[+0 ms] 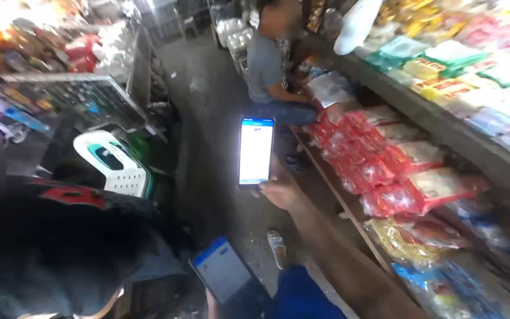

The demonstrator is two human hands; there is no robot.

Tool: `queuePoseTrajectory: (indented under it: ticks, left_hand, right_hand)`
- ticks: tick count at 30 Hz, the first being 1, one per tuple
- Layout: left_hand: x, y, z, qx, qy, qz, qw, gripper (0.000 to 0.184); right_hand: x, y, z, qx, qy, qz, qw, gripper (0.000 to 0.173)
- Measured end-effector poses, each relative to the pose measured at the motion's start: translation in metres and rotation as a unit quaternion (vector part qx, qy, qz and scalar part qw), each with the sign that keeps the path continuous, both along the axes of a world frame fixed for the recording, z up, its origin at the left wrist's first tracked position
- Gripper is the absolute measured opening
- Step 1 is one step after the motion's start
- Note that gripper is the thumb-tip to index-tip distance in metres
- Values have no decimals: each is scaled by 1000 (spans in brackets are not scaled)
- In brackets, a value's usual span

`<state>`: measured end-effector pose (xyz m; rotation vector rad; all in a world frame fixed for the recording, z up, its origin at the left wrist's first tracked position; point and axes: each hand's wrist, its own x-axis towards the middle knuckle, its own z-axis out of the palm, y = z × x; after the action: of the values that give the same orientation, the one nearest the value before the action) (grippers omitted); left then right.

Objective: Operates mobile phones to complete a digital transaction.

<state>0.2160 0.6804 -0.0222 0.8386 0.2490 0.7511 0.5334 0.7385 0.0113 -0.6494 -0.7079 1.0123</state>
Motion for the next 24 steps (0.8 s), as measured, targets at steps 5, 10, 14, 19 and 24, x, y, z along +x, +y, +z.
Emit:
queuePoseTrajectory:
  ticks: [5, 10, 14, 19, 24]
  left_hand:
    - [91, 102, 25, -19, 43, 44, 998, 68]
    - [143, 213, 18, 22, 30, 104, 994, 68]
    - [173, 316, 3, 46, 45, 164, 984, 67]
    - [232, 489, -27, 54, 50, 194, 978, 59]
    - [326, 698, -12, 37, 53, 139, 988, 64]
  right_hand:
    - [96, 79, 2, -62, -3, 35, 997, 85]
    - [164, 172, -6, -75, -24, 70, 994, 88]
    - [210, 266, -27, -66, -16, 90, 994, 81]
    - [280, 404, -45, -70, -26, 83, 994, 78]
    - [360, 554, -10, -105, -74, 11, 992, 75]
